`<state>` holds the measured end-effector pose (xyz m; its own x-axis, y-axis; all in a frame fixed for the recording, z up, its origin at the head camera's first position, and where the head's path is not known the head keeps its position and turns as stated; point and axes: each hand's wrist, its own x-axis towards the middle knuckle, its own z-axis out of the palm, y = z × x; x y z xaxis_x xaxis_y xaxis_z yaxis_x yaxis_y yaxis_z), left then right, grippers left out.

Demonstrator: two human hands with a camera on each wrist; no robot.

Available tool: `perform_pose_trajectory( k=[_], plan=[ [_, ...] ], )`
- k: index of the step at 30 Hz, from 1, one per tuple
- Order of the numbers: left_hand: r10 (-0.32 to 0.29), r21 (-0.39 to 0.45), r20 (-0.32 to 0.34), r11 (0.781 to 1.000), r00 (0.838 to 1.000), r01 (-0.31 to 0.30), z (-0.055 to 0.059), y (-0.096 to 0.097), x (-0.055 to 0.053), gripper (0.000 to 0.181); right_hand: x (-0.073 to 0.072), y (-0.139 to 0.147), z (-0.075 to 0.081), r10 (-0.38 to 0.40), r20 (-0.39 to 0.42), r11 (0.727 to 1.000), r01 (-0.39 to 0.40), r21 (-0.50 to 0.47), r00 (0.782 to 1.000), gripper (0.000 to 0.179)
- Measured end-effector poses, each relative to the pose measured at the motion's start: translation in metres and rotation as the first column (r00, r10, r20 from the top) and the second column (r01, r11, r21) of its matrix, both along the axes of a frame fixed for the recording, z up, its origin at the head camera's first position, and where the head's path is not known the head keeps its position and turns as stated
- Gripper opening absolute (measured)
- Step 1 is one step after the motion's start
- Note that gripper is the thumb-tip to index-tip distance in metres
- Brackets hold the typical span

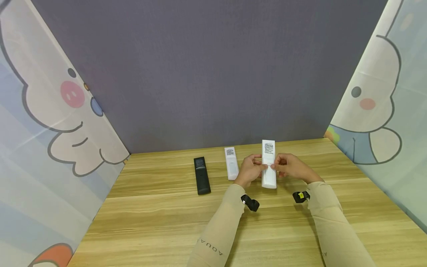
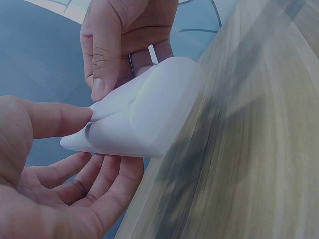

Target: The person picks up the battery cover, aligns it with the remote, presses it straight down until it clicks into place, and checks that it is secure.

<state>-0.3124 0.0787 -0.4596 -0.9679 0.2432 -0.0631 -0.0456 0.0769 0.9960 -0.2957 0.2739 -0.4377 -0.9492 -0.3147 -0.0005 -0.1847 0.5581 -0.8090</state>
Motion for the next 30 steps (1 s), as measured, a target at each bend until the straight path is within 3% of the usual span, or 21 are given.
perform_pose_trajectory(
  k=[22, 30],
  plan=[
    [0.011, 0.011, -0.010, 1.000, 1.000, -0.011, -0.0016, 0.0006, -0.0012, 0.044, 0.0034, -0.0038, 0.0032, 0.015, -0.032, 1.000, -0.016, -0.004, 0.999, 0.020],
    [0.042, -0.038, -0.010, 0.998, 0.999, -0.042, -0.0040, 0.0018, -0.0019, 0.043, -0.0006, -0.0054, -0.0035, 0.003, -0.028, 1.000, -0.002, 0.014, 1.000, 0.018]
  ],
)
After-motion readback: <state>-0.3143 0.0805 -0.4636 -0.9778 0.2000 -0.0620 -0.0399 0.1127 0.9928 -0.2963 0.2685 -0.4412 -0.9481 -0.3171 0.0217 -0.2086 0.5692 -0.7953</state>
